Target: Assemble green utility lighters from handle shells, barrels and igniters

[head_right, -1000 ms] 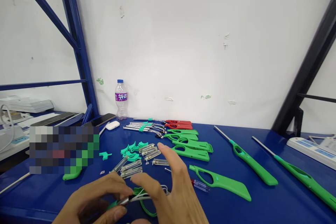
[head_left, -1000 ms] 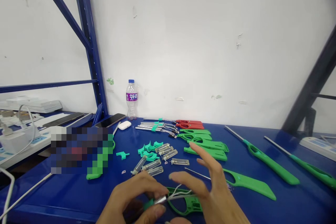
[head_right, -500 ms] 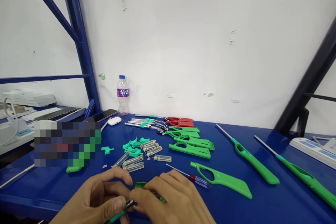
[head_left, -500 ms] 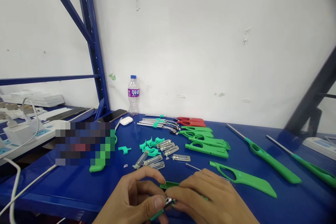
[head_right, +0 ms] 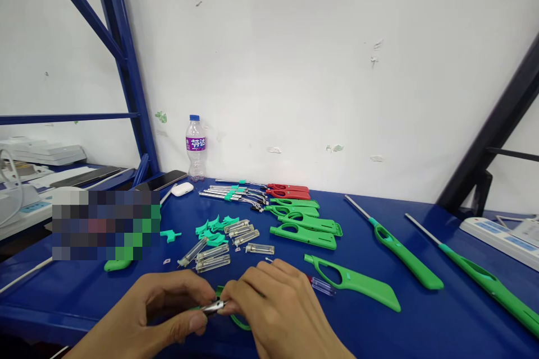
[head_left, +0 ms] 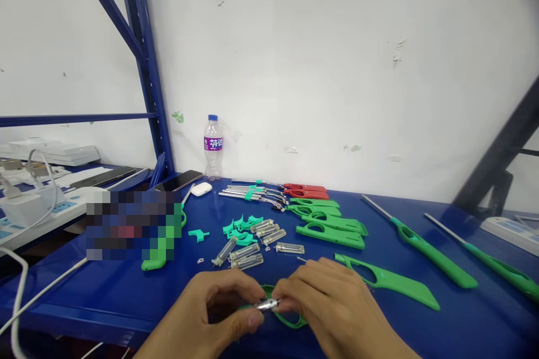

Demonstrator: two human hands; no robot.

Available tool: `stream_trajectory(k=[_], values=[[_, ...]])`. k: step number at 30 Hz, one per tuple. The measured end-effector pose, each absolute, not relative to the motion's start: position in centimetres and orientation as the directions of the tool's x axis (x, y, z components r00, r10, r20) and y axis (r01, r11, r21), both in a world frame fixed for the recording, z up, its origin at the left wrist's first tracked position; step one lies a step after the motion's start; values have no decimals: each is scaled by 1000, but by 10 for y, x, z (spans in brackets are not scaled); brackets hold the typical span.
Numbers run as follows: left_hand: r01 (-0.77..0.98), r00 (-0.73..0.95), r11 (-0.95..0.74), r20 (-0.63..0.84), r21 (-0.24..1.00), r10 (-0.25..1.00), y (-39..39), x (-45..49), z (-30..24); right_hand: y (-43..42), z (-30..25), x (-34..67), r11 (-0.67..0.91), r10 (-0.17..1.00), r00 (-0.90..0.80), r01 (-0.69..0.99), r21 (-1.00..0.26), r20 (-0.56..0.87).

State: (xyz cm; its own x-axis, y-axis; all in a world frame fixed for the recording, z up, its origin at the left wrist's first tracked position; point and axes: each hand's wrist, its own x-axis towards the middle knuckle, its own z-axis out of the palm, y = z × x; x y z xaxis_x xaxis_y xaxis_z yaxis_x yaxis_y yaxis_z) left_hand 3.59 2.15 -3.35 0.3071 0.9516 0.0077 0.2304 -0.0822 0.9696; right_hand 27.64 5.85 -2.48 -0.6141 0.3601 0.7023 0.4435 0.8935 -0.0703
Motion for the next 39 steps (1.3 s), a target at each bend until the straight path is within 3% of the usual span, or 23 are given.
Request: stream_trajectory(k=[4,7,12,18,24,39], values=[[451,197,-295,229,842,953,24,37,-42,63,-33,276,860,445,-596,492,-133,668],[520,205,-452,408,725,890,26,36,-50,66,-40,275,847,472,-582,508,-157,662],[557,246,-557,518,616,819,28,30,-55,68,-45,270,853,454,-576,501,-145,679],[629,258,-553,525,546,811,25,32,-53,67,-42,262,825,424,-625,566,5,655],[627,247,-548,527,553,814,29,37,-58,68,-49,258,797,414,-684,591,123,601],[631,251,-579,570,516,782,33,37,-66,71,-65,258,807,436,-674,586,72,597]])
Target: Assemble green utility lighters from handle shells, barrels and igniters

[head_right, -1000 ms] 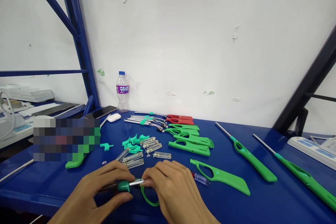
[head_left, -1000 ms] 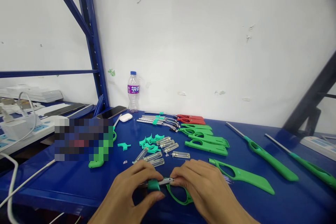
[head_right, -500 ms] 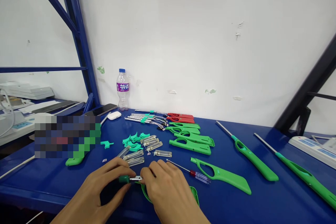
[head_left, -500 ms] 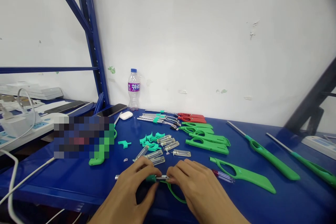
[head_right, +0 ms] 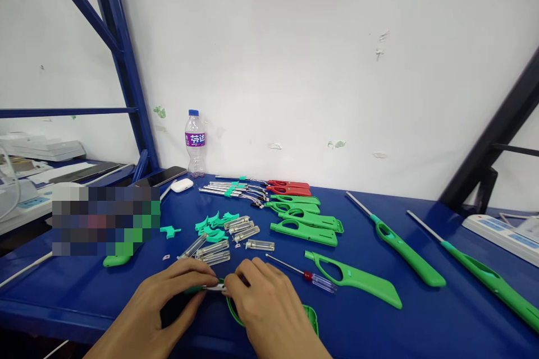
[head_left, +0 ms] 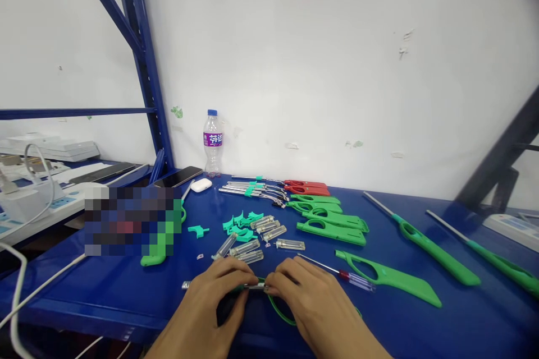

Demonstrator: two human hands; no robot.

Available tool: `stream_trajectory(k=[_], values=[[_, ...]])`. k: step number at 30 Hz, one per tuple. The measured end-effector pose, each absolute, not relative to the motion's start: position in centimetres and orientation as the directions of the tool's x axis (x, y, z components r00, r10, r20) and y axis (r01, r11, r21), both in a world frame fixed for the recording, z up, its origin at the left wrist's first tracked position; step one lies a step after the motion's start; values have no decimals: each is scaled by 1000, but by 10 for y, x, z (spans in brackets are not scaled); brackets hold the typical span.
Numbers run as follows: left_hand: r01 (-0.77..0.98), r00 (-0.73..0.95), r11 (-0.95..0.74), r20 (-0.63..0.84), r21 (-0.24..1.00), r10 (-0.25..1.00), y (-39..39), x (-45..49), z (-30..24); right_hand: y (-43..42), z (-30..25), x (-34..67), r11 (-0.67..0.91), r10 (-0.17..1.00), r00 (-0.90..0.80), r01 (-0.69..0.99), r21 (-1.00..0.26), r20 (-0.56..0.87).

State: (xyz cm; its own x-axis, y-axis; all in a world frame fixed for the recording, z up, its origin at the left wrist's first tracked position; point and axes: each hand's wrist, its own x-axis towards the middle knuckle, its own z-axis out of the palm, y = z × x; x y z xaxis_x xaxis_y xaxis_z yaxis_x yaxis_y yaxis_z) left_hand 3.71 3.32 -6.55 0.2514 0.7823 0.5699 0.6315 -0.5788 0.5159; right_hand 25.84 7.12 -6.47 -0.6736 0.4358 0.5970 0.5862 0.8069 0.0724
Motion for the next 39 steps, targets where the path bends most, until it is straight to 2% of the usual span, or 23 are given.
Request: stream_trajectory(k=[5,9,16,21,27,34,39], values=[[625,294,-600,561,500,774,28,39,-57,67,-61,266,869,410,-731,495,9,545],[646,353,-573,468,504,810,23,41,-54,64,-59,271,903,373,-750,430,-26,546],[627,365,-546,410,555,836,24,39,-64,62,-55,274,886,426,-764,460,-55,484],[654,373,-550,411,520,832,23,38,-68,59,-53,275,877,446,-767,477,-55,461],[678,411,-591,440,438,798,21,35,-70,55,-54,274,876,398,-739,483,15,543],[697,437,-638,512,327,740,23,37,-80,52,-58,274,862,436,-674,503,-63,597],[700,439,-647,533,301,723,21,40,-81,48,-47,302,835,423,-647,550,4,635]])
